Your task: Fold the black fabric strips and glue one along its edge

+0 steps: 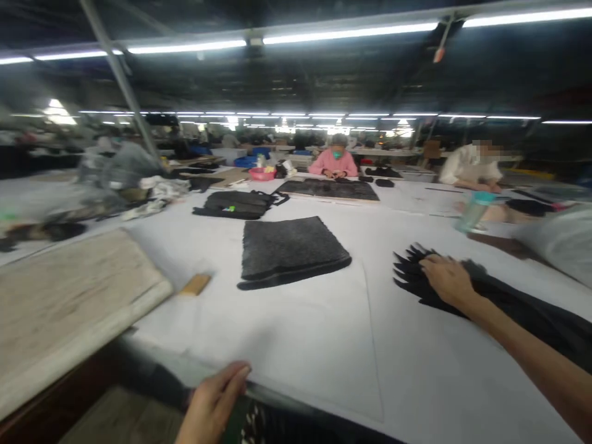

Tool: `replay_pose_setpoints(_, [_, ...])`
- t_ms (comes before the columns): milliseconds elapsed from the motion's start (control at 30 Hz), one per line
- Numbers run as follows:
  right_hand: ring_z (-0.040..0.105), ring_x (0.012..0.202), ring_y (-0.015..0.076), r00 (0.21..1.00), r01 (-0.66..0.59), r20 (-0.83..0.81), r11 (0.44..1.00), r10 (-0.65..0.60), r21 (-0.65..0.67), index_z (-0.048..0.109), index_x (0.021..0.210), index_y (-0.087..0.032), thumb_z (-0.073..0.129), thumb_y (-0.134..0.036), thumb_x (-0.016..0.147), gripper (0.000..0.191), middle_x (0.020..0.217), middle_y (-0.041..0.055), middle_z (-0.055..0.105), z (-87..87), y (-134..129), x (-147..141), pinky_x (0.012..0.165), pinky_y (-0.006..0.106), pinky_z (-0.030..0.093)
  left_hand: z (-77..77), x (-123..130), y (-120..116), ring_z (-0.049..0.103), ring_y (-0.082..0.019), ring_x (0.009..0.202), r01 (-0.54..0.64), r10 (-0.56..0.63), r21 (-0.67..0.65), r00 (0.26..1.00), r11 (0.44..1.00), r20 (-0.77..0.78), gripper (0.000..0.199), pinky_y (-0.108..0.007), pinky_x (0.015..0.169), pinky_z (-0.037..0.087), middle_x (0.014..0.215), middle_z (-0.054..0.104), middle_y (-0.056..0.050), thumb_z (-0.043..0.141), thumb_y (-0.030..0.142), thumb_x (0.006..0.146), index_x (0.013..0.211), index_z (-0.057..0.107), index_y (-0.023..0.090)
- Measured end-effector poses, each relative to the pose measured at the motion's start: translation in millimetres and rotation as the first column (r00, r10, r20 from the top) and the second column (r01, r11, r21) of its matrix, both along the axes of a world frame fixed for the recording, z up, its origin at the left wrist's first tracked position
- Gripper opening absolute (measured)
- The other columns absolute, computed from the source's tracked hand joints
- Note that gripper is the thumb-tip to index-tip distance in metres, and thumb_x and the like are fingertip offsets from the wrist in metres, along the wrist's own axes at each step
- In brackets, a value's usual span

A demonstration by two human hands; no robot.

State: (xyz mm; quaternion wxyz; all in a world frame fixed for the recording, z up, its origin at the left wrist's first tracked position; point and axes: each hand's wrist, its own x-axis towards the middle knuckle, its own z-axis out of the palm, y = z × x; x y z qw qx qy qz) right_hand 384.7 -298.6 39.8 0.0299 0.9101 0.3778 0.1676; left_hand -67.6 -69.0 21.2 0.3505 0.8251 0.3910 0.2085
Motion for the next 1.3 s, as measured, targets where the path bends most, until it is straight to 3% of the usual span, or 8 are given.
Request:
replay_pose_setpoints(67, [0.059, 0.096, 0.0230, 0.957, -0.262, -0.119, 0.964, 0.266, 0.047, 0.067, 0.091, -0.019, 0.043, -0.019, 0.093, 0.025, 0.104, 0.0108, 0.065, -8.5, 63, -47, 0.082, 0.033, 0.042, -1.6, 7, 2, 0.058, -0.018, 0.061, 0.048, -0.048, 0.001, 0.999, 0.999, 0.014, 0.046, -0.025, 0.059, 0.049, 0.060, 0.061, -0.001, 0.043, 0.058, 0.083, 0.065, 0.061, 0.019])
replay_pose_setpoints(200, [0.058, 0.096, 0.0186, 0.797, -0.566, -0.187, 0.818, 0.574, 0.097, 0.067, 0.090, -0.020, 0.051, -0.026, 0.093, 0.017, 0.104, 0.0049, 0.064, -19.4, 166, -151, 0.084, 0.029, 0.041, -0.7, 18, 8, 0.060, -0.017, 0.069, 0.095, -0.095, 0.127, 0.995, 0.987, -0.001, 0.037, -0.025, 0.065, 0.046, 0.072, 0.066, -0.003, 0.039, 0.040, 0.091, 0.078, 0.065, 0.018])
replay_pose_setpoints(300, [0.056, 0.096, 0.0200, 0.709, -0.688, -0.160, 0.723, 0.687, 0.061, 0.066, 0.092, -0.019, 0.054, -0.029, 0.091, 0.016, 0.102, 0.0063, 0.063, -20.9, 219, -201, 0.083, 0.031, 0.041, 1.4, 20, 16, 0.062, -0.018, 0.076, 0.137, -0.119, 0.241, 0.989, 0.961, -0.085, 0.032, -0.027, 0.071, 0.045, 0.081, 0.068, -0.004, 0.037, 0.031, 0.093, 0.086, 0.065, 0.018])
replay_pose_setpoints(433, [0.054, 0.097, 0.0213, 0.657, -0.750, -0.138, 0.661, 0.742, -0.014, 0.063, 0.100, -0.015, 0.056, -0.013, 0.085, 0.016, 0.104, 0.0090, 0.061, -24.6, 264, -223, 0.083, 0.032, 0.040, 5.1, 26, 29, 0.062, -0.019, 0.081, 0.171, -0.085, 0.356, 0.966, 0.919, -0.245, 0.028, -0.029, 0.072, 0.045, 0.084, 0.067, -0.005, 0.038, 0.023, 0.094, 0.087, 0.065, 0.018])
replay_pose_setpoints(700, [0.054, 0.099, 0.0230, 0.658, -0.741, -0.217, 0.672, 0.721, -0.017, 0.064, 0.101, -0.011, 0.047, 0.004, 0.078, 0.032, 0.103, 0.0144, 0.061, -39.7, 295, -230, 0.083, 0.032, 0.040, 4.7, 49, 50, 0.061, -0.019, 0.090, 0.232, -0.085, 0.335, 0.913, 0.913, -0.399, 0.023, -0.028, 0.077, 0.046, 0.091, 0.067, -0.004, 0.043, 0.018, 0.093, 0.086, 0.065, 0.020])
replay_pose_setpoints(933, [0.061, 0.081, 0.0172, 0.695, -0.574, -0.397, 0.795, 0.599, 0.196, 0.066, 0.088, -0.016, 0.040, -0.007, 0.085, 0.028, 0.092, 0.0083, 0.068, -21.0, 306, -211, 0.070, 0.025, 0.041, 8.4, 68, 61, 0.063, -0.021, 0.092, 0.310, -0.133, 0.332, 0.876, 0.891, -0.463, 0.024, -0.030, 0.078, 0.047, 0.095, 0.067, -0.006, 0.040, 0.019, 0.094, 0.088, 0.064, 0.018])
replay_pose_setpoints(1133, [0.057, 0.069, 0.0112, 0.569, -0.525, -0.520, 0.768, 0.637, 0.367, 0.068, 0.081, -0.015, 0.042, -0.014, 0.084, 0.027, 0.075, 0.0006, 0.068, -7.5, 300, -192, 0.061, 0.018, 0.038, 6.8, 88, 77, 0.060, -0.023, 0.104, 0.316, -0.121, 0.404, 0.891, 0.858, -0.438, 0.018, -0.033, 0.086, 0.048, 0.107, 0.066, -0.007, 0.046, 0.011, 0.089, 0.096, 0.062, 0.017])
replay_pose_setpoints(1300, [0.058, 0.072, 0.0114, 0.547, -0.544, -0.532, 0.757, 0.647, 0.361, 0.068, 0.075, -0.015, 0.043, -0.011, 0.084, 0.027, 0.077, 0.0013, 0.069, -12.4, 299, -198, 0.063, 0.019, 0.037, -5.1, 93, 83, 0.061, -0.024, 0.103, 0.322, -0.101, 0.493, 0.901, 0.808, -0.422, 0.021, -0.037, 0.090, 0.049, 0.107, 0.066, -0.010, 0.044, 0.008, 0.088, 0.093, 0.063, 0.016])
